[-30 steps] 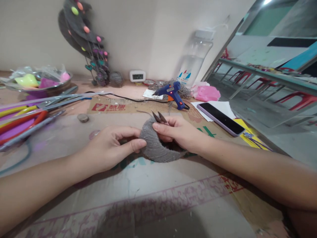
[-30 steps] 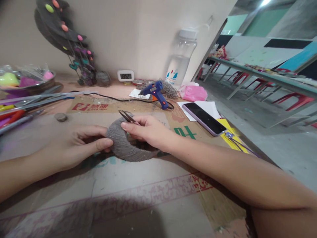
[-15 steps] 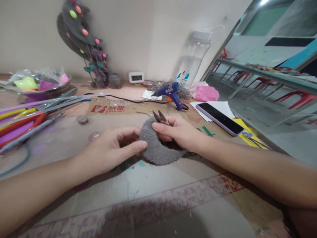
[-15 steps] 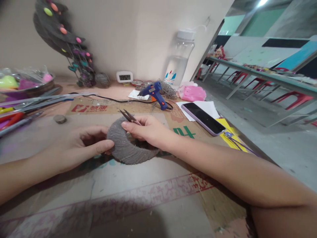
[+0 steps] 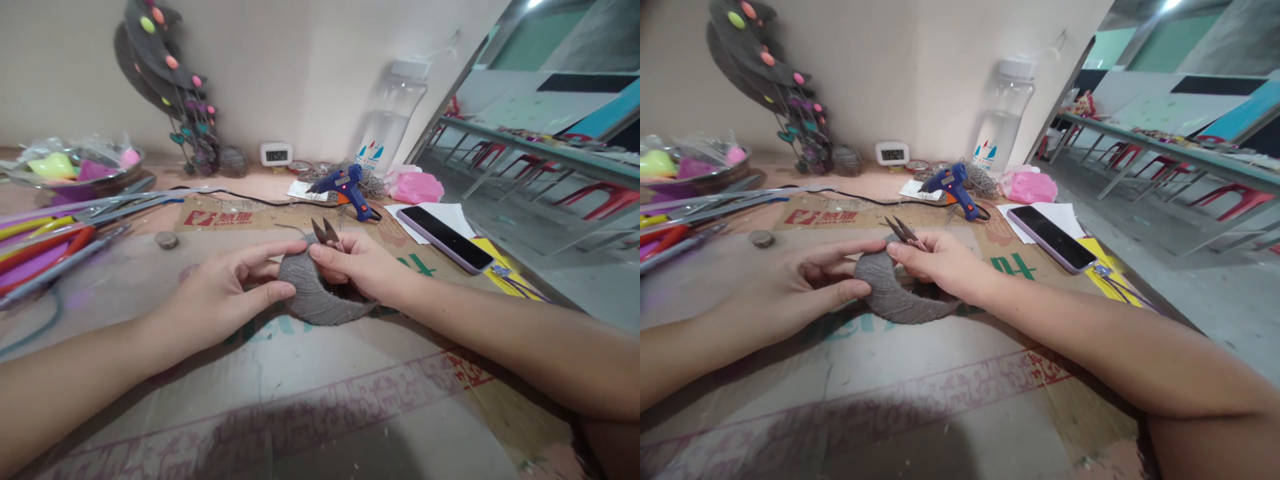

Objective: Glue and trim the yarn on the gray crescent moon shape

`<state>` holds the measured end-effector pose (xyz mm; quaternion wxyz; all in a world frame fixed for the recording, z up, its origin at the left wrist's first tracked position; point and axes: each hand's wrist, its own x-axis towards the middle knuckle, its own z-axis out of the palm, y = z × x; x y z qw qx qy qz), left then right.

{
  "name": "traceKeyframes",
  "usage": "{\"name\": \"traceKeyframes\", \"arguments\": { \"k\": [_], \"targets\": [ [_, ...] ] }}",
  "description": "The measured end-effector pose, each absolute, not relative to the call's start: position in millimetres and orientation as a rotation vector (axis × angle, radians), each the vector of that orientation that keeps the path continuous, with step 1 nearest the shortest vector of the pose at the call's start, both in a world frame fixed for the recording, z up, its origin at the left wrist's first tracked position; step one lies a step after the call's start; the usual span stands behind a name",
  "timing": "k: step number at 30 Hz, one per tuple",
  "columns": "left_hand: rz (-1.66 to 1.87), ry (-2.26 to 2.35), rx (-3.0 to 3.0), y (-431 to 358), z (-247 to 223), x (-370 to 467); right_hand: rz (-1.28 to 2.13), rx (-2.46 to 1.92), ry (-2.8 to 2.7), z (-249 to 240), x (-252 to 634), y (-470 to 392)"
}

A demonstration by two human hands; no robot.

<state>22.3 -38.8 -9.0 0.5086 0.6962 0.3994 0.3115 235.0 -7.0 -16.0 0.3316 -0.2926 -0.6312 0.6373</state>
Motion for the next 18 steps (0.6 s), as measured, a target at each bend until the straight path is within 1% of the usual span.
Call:
{"name": "traceKeyframes", "arguments": {
  "k": [7, 10, 12, 15, 18],
  "targets": [
    [0.771, 1.053, 1.703, -39, -8, 20, 1.657, -0.751, -1.683, -17, 234, -5],
    [0.766, 1.079, 1.704, -40, -6, 20, 1.555, -0.804, -1.775, -12, 236, -5],
    [0.779, 1.075, 1.665, -39, -6, 20, 1.328, -0.896, -1.902, -6, 240, -6],
    [0.807, 1.046, 1.576, -39, -5, 21, 0.783, -1.001, -2.074, 4, 248, -10],
    [0.843, 1.043, 1.533, -37, -4, 23, 0.382, -0.948, -2.258, 12, 254, -15]
  ]
}}
